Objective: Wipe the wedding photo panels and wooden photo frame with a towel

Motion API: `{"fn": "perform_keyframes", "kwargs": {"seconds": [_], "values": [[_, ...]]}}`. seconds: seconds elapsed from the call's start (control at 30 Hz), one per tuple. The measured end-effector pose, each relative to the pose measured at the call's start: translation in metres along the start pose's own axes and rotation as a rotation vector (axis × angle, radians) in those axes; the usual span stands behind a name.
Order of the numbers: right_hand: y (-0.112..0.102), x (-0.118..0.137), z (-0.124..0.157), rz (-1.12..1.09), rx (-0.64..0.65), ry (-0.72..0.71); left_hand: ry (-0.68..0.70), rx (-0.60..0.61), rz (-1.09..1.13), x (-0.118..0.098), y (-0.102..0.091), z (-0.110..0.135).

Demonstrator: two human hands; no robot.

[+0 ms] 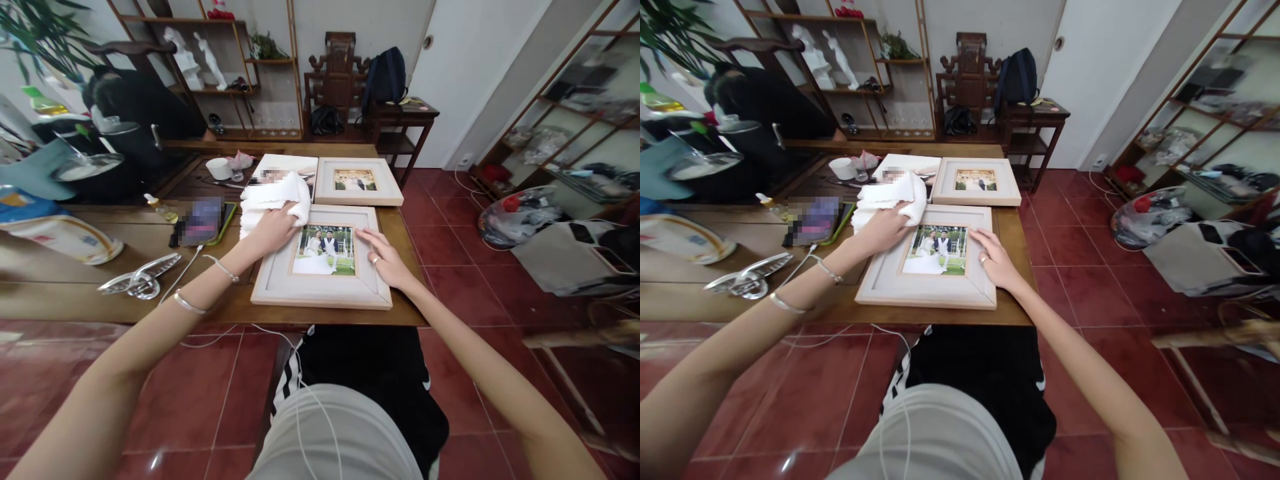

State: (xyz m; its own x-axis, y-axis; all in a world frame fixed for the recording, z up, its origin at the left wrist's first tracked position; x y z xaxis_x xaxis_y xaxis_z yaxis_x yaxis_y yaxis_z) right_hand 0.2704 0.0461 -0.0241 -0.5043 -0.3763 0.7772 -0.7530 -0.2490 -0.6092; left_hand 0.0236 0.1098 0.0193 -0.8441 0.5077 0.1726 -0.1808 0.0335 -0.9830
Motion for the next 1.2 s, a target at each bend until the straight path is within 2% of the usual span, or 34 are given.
{"fn": "perform_keyframes", "kwargs": {"seconds": [0.1,0.17,0.37,0.47,0.57,0.67,0.8,0.87,0.93,1.0,1.07,1.2], "values": [[0.0,0.0,0.0,-0.011,0.0,-0.001,0.037,0.034,-0.019,-0.009,-0.005,0.009],[-0.001,-0.001,0.0,-0.016,-0.004,-0.008,0.083,0.079,-0.038,-0.022,-0.011,0.025],[-0.001,-0.001,0.0,-0.003,-0.007,-0.014,0.251,0.318,-0.076,-0.08,-0.027,0.105],[-0.001,-0.001,0.0,0.003,-0.014,-0.002,0.246,0.32,-0.087,-0.094,-0.028,0.126],[0.0,0.0,0.0,-0.006,-0.018,-0.009,0.179,0.257,-0.079,-0.086,-0.019,0.115],[0.0,0.0,0.0,-0.002,-0.018,-0.014,0.102,0.19,-0.078,-0.06,-0.007,0.079],[0.0,-0.001,0.001,0.002,-0.014,-0.012,0.006,0.038,0.02,-0.017,-0.004,0.024],[0.0,0.0,0.001,0.0,-0.015,-0.016,-0.031,-0.011,0.067,-0.001,-0.005,0.005],[-0.001,0.0,0.001,-0.002,-0.014,-0.011,-0.025,-0.008,0.065,0.004,-0.005,-0.003],[-0.001,0.0,0.0,-0.002,-0.011,-0.003,0.019,0.034,0.041,-0.003,-0.005,0.0],[-0.001,0.0,0.0,0.0,-0.01,-0.001,0.078,0.104,0.015,-0.018,-0.009,0.016],[0.0,0.002,0.0,0.004,-0.006,-0.001,0.152,0.323,-0.055,-0.059,-0.022,0.074]]}}
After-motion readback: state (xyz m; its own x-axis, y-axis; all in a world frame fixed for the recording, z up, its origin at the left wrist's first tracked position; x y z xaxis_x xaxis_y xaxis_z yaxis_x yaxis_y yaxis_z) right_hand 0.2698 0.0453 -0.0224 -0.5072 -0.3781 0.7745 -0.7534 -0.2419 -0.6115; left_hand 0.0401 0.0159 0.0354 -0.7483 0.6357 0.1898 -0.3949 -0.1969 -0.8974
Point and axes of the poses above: each hand's wrist, its own z-axis away from the middle knuckle, its own y-axis out of the palm, x = y × z, the point moved 6 cm from there along -z, towards the middle knuckle, and after that the axes turned 10 degrees about x, right-handed, at the moved point
